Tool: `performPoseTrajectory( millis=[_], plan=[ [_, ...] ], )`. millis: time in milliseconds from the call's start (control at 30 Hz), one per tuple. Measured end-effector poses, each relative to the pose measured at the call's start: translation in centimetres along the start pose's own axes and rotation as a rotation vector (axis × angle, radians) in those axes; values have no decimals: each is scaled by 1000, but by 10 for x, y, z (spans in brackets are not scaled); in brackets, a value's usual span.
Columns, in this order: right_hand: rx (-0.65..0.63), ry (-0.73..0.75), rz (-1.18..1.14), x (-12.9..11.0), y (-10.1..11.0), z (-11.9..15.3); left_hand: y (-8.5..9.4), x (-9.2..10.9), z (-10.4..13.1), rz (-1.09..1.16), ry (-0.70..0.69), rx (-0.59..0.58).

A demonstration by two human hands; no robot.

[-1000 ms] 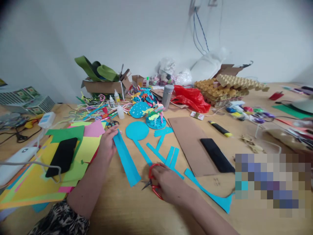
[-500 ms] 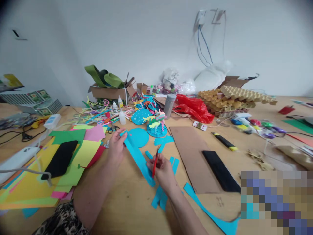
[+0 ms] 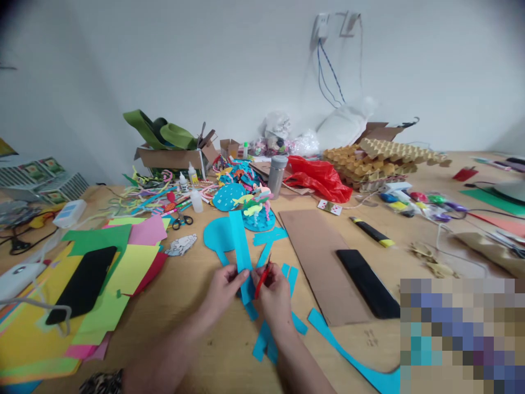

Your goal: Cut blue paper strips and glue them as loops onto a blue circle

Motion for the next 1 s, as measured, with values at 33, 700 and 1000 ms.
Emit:
performPoseTrajectory(
  millis=[33, 700, 1000],
  plan=[
    [-12, 2, -2, 0, -1, 1, 4, -3, -2, 31, 36, 27],
    [-629, -357, 289, 12, -44, 50, 70, 29, -14, 251, 80, 272],
    [-619, -362, 255, 12, -44, 50, 54, 30, -8, 248, 136, 188]
  ],
)
Point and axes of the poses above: each hand's wrist, its own z-axis away from the middle knuckle, its own y-axis out of the back of the hand, x = y × z, the point moved 6 cm from there along -z, towards the middle knuckle, and after that the axes turned 11 degrees about -z, right-handed, at the moved point
